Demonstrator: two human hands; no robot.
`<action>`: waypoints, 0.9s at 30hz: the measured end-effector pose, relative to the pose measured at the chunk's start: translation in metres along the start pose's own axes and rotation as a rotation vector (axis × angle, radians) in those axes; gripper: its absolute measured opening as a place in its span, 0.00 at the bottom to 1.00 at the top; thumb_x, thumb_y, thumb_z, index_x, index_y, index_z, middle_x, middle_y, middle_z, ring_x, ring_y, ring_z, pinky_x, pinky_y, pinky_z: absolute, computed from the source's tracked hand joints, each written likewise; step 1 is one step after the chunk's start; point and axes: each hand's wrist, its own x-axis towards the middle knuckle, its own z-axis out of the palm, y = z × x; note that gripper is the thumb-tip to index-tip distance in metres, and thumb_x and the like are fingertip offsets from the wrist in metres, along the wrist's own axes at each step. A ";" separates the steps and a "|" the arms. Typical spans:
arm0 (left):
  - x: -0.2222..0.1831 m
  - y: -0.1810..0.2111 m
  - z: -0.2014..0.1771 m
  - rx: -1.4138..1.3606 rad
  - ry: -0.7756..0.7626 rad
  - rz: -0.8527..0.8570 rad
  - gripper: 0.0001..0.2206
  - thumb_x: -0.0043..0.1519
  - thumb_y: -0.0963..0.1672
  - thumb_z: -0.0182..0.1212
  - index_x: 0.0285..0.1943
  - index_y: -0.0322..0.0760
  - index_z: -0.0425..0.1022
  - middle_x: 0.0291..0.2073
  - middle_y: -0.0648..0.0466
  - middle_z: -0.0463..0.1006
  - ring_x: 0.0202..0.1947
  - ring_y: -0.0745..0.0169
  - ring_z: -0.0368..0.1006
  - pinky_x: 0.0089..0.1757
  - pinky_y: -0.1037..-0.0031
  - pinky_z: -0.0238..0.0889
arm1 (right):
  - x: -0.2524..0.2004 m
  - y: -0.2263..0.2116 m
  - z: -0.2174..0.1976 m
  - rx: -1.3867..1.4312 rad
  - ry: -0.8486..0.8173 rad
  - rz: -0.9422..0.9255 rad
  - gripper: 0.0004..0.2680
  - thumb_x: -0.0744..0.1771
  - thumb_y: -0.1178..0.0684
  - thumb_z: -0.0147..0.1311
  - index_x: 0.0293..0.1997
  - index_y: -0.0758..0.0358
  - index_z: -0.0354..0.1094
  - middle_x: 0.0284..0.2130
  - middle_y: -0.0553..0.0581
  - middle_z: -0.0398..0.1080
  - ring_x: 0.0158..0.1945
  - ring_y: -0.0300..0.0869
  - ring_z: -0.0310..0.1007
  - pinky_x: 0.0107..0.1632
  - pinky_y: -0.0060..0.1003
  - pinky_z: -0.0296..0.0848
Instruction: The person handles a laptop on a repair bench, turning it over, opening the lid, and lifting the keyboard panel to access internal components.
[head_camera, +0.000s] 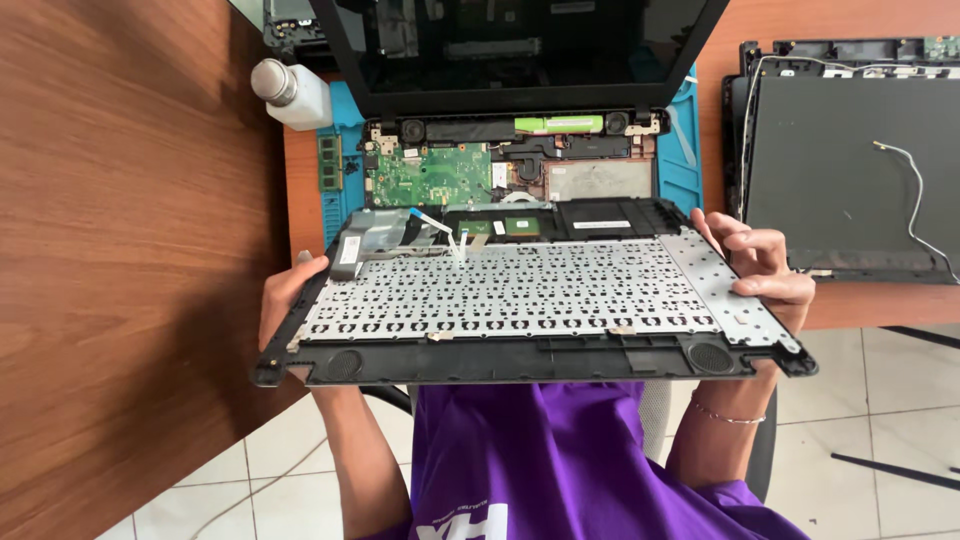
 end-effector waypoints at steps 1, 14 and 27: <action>-0.002 -0.003 0.000 0.037 -0.009 0.012 0.06 0.70 0.37 0.59 0.52 0.25 0.77 0.41 0.49 0.76 0.40 0.64 0.74 0.48 0.75 0.71 | 0.002 -0.001 0.003 -0.001 0.003 0.005 0.05 0.69 0.61 0.60 0.47 0.58 0.72 0.57 0.61 0.69 0.69 0.55 0.68 0.75 0.62 0.64; -0.006 -0.017 -0.015 -0.871 -0.073 -0.552 0.17 0.67 0.46 0.51 0.52 0.22 0.74 0.46 0.45 0.77 0.48 0.59 0.75 0.52 0.72 0.68 | -0.041 0.018 -0.029 0.246 0.107 0.127 0.09 0.68 0.69 0.48 0.38 0.60 0.73 0.59 0.67 0.69 0.70 0.55 0.65 0.74 0.50 0.62; -0.024 -0.064 -0.043 -0.445 -0.239 -0.535 0.13 0.60 0.34 0.55 0.54 0.24 0.73 0.55 0.49 0.74 0.57 0.65 0.69 0.55 0.79 0.61 | -0.021 0.017 -0.006 0.142 0.259 0.406 0.21 0.66 0.70 0.49 0.69 0.66 0.59 0.72 0.68 0.56 0.77 0.60 0.53 0.70 0.50 0.69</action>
